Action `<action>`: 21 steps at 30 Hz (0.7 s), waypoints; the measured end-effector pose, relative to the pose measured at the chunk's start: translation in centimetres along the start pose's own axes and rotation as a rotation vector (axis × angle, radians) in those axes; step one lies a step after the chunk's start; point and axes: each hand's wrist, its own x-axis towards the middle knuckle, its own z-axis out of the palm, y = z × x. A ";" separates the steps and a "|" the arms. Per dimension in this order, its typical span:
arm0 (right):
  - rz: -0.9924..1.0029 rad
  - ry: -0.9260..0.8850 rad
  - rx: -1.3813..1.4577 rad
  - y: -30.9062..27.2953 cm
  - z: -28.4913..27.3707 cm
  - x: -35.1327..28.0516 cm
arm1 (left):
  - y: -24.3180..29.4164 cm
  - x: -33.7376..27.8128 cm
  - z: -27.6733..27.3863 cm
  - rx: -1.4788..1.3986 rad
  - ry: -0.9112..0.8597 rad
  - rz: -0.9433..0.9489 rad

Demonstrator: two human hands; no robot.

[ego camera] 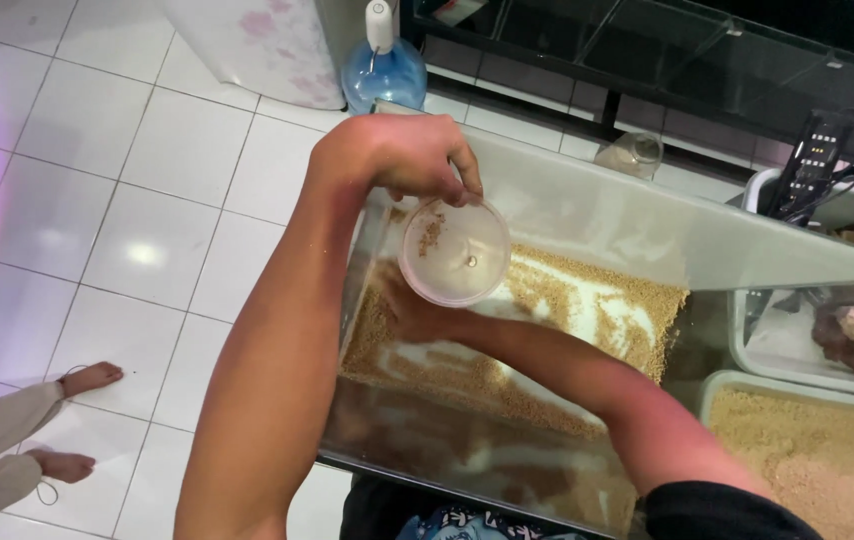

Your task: Scooping substrate from a container and pouring it into a glass aquarium tank, then spreading it evenly across the bottom.

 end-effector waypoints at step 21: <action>0.187 -0.603 0.472 -5.7 0.7 -2.3 | 0.0 0.2 0.0 -0.069 -0.009 0.012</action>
